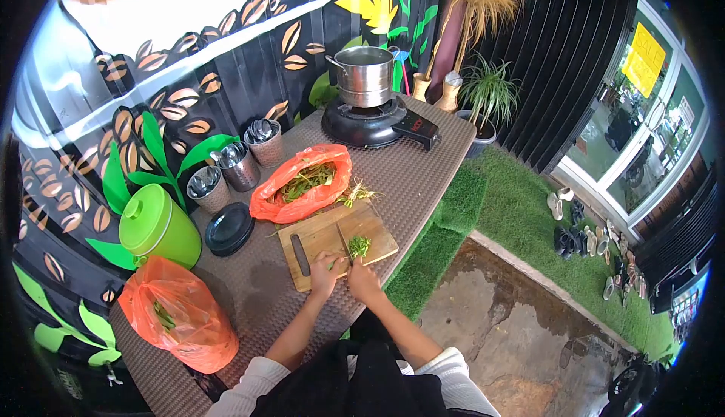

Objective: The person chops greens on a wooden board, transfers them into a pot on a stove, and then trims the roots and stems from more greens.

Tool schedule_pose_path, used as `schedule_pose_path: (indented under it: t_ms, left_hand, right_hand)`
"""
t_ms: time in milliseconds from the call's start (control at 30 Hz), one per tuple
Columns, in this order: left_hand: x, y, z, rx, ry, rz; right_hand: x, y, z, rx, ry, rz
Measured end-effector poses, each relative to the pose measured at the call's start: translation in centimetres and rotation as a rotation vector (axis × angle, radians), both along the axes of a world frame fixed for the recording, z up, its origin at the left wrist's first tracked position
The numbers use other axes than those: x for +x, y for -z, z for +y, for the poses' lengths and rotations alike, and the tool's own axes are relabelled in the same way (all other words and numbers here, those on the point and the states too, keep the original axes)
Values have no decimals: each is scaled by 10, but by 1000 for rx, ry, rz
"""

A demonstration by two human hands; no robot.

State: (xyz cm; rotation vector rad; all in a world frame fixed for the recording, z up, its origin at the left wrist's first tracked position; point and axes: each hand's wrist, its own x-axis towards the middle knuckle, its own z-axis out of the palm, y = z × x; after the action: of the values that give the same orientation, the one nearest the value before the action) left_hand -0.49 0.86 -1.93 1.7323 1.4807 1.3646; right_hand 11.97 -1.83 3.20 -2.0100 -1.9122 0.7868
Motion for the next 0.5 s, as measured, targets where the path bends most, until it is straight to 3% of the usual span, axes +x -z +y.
schedule_pose_path:
  t_ms: [167, 367, 500]
  left_hand:
    - [-2, -5, -2, 35, -18, 75]
    - [0, -8, -4, -3, 18, -27]
    - [1, -8, -5, 48, -19, 79]
  right_hand:
    - [-13, -8, -1, -59, 60, -30]
    - [-2, 2, 2, 43, -11, 29]
    - [-15, -6, -8, -39, 48, -32]
